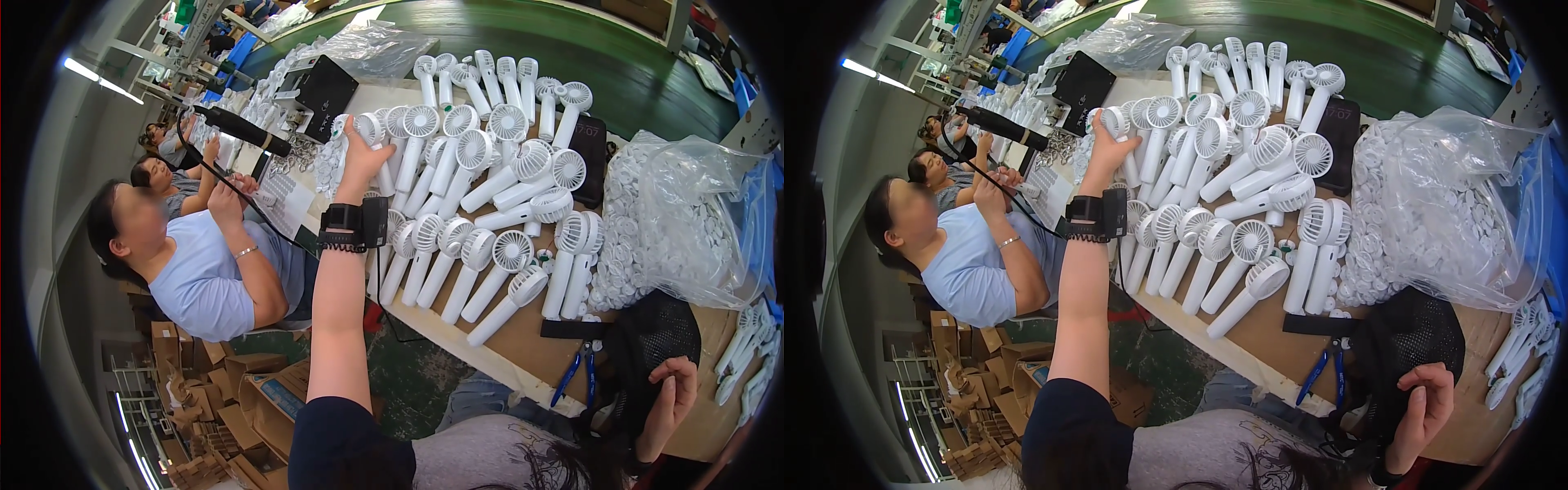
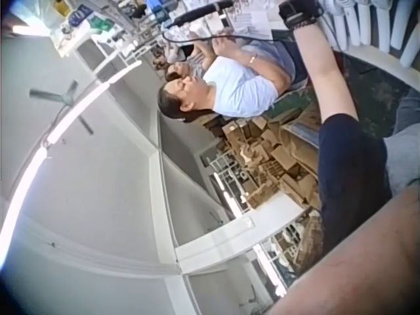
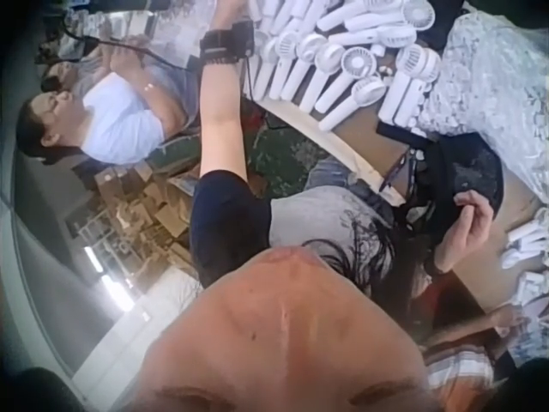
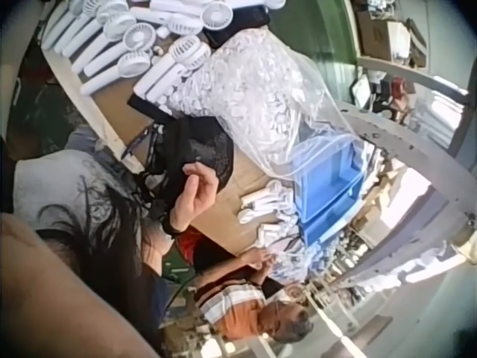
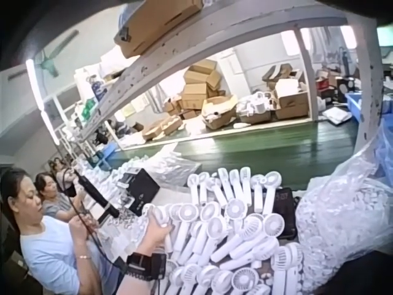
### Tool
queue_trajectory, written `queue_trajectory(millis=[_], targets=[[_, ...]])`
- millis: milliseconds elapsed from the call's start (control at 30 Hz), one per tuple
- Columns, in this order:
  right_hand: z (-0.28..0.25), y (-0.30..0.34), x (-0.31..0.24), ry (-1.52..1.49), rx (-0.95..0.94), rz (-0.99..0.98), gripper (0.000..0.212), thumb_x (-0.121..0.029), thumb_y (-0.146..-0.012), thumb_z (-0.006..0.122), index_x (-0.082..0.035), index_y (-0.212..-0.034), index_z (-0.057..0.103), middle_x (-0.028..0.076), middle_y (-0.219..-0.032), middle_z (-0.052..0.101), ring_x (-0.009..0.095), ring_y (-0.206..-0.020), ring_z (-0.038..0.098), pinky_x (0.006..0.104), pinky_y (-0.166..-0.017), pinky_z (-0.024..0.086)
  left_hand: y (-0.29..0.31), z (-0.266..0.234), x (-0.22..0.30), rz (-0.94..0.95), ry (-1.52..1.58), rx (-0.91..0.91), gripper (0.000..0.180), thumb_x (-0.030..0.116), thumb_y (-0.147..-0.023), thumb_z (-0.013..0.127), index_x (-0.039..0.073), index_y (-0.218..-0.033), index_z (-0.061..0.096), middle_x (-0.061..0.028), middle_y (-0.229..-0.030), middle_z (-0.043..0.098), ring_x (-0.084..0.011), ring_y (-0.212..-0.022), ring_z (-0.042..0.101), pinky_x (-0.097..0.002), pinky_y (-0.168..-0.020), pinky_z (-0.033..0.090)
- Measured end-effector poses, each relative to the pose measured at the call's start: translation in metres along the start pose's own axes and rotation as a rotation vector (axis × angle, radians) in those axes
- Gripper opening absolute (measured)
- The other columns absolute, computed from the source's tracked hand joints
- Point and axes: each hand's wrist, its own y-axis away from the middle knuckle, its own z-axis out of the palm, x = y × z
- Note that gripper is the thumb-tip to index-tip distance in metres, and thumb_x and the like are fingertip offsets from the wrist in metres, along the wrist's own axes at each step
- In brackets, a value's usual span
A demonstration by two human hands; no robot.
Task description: The person picks up two handheld fans, turns them over, and presses their buttons to activate the lights. After setting them down, the person picks up another handheld fan, fits a circular cover onto its center, and places it on the table.
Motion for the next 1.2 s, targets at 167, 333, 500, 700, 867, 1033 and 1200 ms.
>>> queue_trajectory(millis=[167,333,500,700,867,1033,1200], targets=[[0.002,0.0,-0.003,-0.003,0.017,0.032,0.016,-0.009,-0.084,0.043,0.001,-0.094,0.049,0.005,-0.074,0.047,0.011,-0.07,0.042,0.0213,-0.064,0.034,-0.002,0.0,-0.006,-0.035,0.071,0.006,0.099,0.012,-0.057,0.073,-0.005,-0.129,0.008,-0.0207,-0.114,0.045,-0.026,-0.101,0.048,-0.0303,-0.086,0.04],[0.002,0.0,-0.003,0.003,0.016,0.037,0.016,-0.01,-0.084,0.043,0.001,-0.094,0.049,0.005,-0.074,0.047,0.011,-0.069,0.042,0.0216,-0.064,0.034,0.0,-0.003,-0.006,-0.184,0.262,-0.024,0.094,0.011,-0.059,0.073,-0.004,-0.128,0.012,-0.0194,-0.114,0.045,-0.024,-0.1,0.049,-0.0304,-0.083,0.042],[0.001,0.0,-0.004,0.011,0.02,0.042,0.015,-0.01,-0.084,0.043,0.0,-0.094,0.049,0.005,-0.074,0.047,0.011,-0.069,0.042,0.0215,-0.064,0.034,0.002,0.0,0.002,-0.211,0.296,-0.034,0.089,0.013,-0.061,0.073,-0.006,-0.127,0.016,-0.0186,-0.112,0.046,-0.023,-0.098,0.05,-0.0305,-0.081,0.043],[0.002,0.001,-0.004,0.003,0.007,0.044,0.015,-0.009,-0.084,0.044,0.0,-0.094,0.049,0.004,-0.074,0.047,0.01,-0.069,0.042,0.0213,-0.064,0.034,-0.01,0.003,-0.018,-0.025,0.065,0.045,0.075,0.014,-0.067,0.071,-0.006,-0.122,0.024,-0.0153,-0.111,0.047,-0.0211,-0.097,0.05,-0.0303,-0.081,0.043],[0.003,0.001,-0.005,0.005,0.011,0.065,0.015,-0.009,-0.084,0.044,0.0,-0.095,0.049,0.004,-0.075,0.047,0.01,-0.07,0.043,0.0208,-0.064,0.034,-0.025,0.006,-0.021,0.028,0.015,0.031,0.09,0.024,-0.061,0.074,-0.008,-0.124,0.018,-0.0237,-0.111,0.049,-0.0277,-0.1,0.052,-0.032,-0.082,0.042],[0.004,0.0,-0.006,-0.008,0.018,0.092,0.015,-0.007,-0.083,0.044,0.0,-0.095,0.05,0.004,-0.076,0.048,0.01,-0.07,0.045,0.021,-0.065,0.036,-0.034,0.011,-0.017,0.045,-0.145,0.042,0.093,0.029,-0.064,0.071,-0.009,-0.127,0.013,-0.0273,-0.11,0.049,-0.0333,-0.099,0.053,-0.0349,-0.083,0.042],[0.006,-0.001,-0.011,-0.019,0.026,0.101,0.014,-0.003,-0.083,0.044,0.001,-0.095,0.051,0.005,-0.075,0.049,0.01,-0.071,0.047,0.0211,-0.066,0.038,-0.035,0.02,0.005,0.097,-0.256,0.078,0.095,0.036,-0.07,0.066,-0.008,-0.13,0.006,-0.0311,-0.114,0.044,-0.0398,-0.103,0.048,-0.0369,-0.089,0.038]])
